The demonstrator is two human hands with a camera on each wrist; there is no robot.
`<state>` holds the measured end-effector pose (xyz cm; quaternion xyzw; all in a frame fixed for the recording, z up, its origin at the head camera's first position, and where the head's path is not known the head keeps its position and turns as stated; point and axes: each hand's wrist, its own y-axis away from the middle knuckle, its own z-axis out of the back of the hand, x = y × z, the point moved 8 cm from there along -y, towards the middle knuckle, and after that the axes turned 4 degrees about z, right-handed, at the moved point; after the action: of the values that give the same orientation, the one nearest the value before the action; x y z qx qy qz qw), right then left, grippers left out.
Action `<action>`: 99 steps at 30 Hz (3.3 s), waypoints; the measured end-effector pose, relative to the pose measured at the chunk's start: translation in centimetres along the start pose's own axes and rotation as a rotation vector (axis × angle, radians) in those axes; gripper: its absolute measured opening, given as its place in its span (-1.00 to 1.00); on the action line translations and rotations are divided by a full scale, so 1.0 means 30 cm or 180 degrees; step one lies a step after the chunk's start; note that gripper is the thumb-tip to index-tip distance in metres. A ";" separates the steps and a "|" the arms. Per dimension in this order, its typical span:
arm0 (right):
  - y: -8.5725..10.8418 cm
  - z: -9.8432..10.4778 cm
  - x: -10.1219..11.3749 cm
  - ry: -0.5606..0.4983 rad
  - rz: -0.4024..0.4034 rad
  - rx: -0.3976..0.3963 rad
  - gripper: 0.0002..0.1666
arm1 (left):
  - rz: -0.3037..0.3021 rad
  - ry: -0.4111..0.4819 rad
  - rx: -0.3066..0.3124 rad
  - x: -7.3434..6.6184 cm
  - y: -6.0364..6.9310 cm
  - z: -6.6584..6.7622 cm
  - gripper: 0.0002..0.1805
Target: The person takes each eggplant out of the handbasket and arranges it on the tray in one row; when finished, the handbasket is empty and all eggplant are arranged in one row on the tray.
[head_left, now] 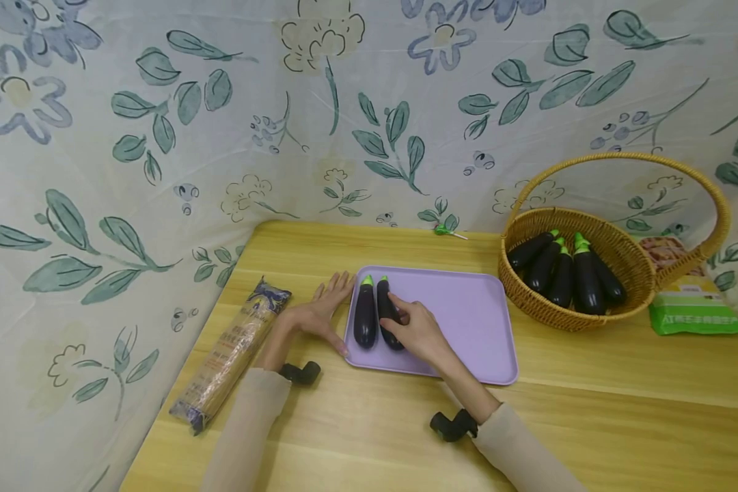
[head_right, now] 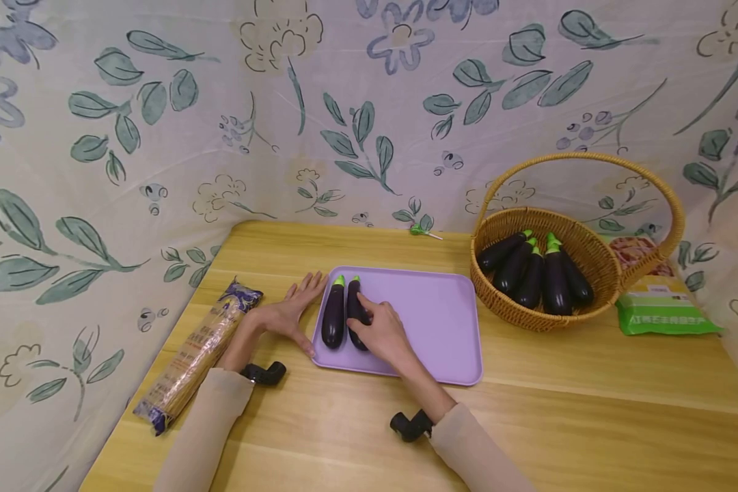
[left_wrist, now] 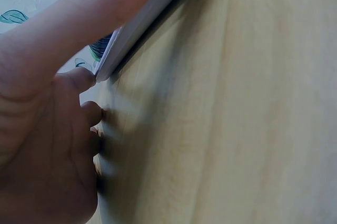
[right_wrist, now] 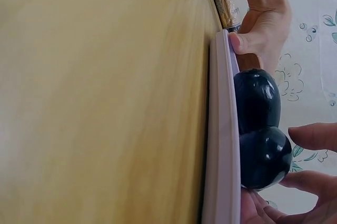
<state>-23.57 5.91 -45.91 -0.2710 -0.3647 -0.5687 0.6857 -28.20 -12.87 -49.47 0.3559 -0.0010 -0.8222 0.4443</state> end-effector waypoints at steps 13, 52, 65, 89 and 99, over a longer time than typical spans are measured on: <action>0.011 0.039 -0.011 0.0026 -0.0089 0.0147 -0.19 | -0.0010 -0.0005 0.0004 -0.004 -0.005 0.008 0.75; 0.171 0.913 -0.366 0.0675 -0.0440 -0.0892 -0.13 | -0.0070 0.0000 -0.0008 -0.011 0.001 0.005 0.75; 0.156 0.946 -0.484 0.0684 -0.0758 -0.1132 -0.16 | -0.0069 0.0025 0.0000 -0.001 0.000 0.002 0.77; 0.125 0.932 -0.543 0.0755 -0.1040 -0.1523 -0.26 | -0.0036 -0.0041 0.0003 0.001 -0.002 0.002 0.75; 0.115 0.917 -0.551 0.0873 -0.1193 -0.1280 -0.29 | -0.0048 -0.0026 -0.0009 -0.001 -0.005 -0.001 0.76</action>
<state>-26.93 37.88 -42.96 -0.2500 -0.1926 -0.7773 0.5443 -28.27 -12.74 -49.53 0.3519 0.0010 -0.8270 0.4385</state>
